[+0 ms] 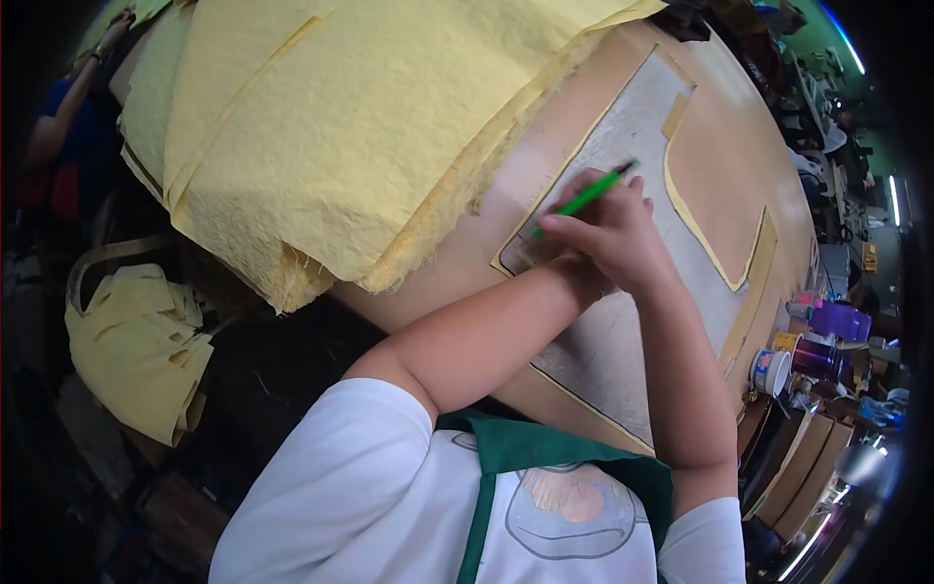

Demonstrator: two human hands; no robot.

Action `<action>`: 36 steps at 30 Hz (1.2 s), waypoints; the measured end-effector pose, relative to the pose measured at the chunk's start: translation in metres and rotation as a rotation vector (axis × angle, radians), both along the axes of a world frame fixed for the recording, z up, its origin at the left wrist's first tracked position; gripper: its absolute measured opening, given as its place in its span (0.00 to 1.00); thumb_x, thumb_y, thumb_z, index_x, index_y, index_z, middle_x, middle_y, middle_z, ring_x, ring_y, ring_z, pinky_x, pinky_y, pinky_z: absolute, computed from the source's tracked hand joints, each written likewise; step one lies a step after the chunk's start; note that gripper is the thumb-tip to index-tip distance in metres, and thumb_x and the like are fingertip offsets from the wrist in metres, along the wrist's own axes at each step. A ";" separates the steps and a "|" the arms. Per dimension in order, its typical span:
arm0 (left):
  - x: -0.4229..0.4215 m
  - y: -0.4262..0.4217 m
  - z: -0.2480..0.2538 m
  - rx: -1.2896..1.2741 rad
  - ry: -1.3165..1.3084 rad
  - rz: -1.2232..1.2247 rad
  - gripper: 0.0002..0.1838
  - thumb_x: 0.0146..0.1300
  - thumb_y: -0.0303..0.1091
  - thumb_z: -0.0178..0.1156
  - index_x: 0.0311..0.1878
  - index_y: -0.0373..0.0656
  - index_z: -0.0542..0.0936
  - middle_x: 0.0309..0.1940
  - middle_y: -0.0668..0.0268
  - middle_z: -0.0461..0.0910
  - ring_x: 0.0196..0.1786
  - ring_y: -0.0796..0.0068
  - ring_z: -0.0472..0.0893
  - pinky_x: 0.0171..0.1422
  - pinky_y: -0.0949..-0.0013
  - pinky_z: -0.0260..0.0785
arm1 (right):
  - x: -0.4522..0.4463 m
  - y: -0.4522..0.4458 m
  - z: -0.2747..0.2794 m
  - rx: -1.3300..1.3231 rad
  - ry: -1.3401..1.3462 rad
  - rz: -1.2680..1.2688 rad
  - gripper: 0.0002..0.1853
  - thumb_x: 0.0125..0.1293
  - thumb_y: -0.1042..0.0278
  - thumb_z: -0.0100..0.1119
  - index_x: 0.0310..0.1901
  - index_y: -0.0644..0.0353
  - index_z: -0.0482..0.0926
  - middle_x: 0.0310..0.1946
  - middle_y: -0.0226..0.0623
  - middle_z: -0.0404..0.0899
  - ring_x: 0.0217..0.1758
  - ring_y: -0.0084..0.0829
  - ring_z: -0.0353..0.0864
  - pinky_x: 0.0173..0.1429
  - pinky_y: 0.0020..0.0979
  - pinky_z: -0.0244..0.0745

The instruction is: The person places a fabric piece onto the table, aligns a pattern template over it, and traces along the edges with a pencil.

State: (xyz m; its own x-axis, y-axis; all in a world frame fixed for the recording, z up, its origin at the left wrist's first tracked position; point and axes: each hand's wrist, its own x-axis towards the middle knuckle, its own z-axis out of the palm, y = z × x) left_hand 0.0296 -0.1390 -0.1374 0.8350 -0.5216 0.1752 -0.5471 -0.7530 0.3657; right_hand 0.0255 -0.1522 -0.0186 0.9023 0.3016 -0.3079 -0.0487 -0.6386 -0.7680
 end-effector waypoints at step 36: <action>0.000 0.012 0.053 -0.084 0.287 0.018 0.36 0.52 0.53 0.54 0.64 0.48 0.60 0.68 0.62 0.47 0.70 0.57 0.42 0.63 0.38 0.32 | 0.243 -0.137 -0.038 0.208 -0.044 -0.241 0.08 0.54 0.71 0.61 0.33 0.58 0.71 0.28 0.31 0.76 0.33 0.22 0.76 0.35 0.24 0.70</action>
State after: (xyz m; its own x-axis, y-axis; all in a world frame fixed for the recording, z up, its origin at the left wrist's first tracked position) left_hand 0.0301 -0.1271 -0.0839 0.8659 -0.4995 -0.0274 -0.3990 -0.7226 0.5645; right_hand 0.2680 -0.2891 -0.0564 0.9666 0.1296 -0.2213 -0.1434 -0.4422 -0.8854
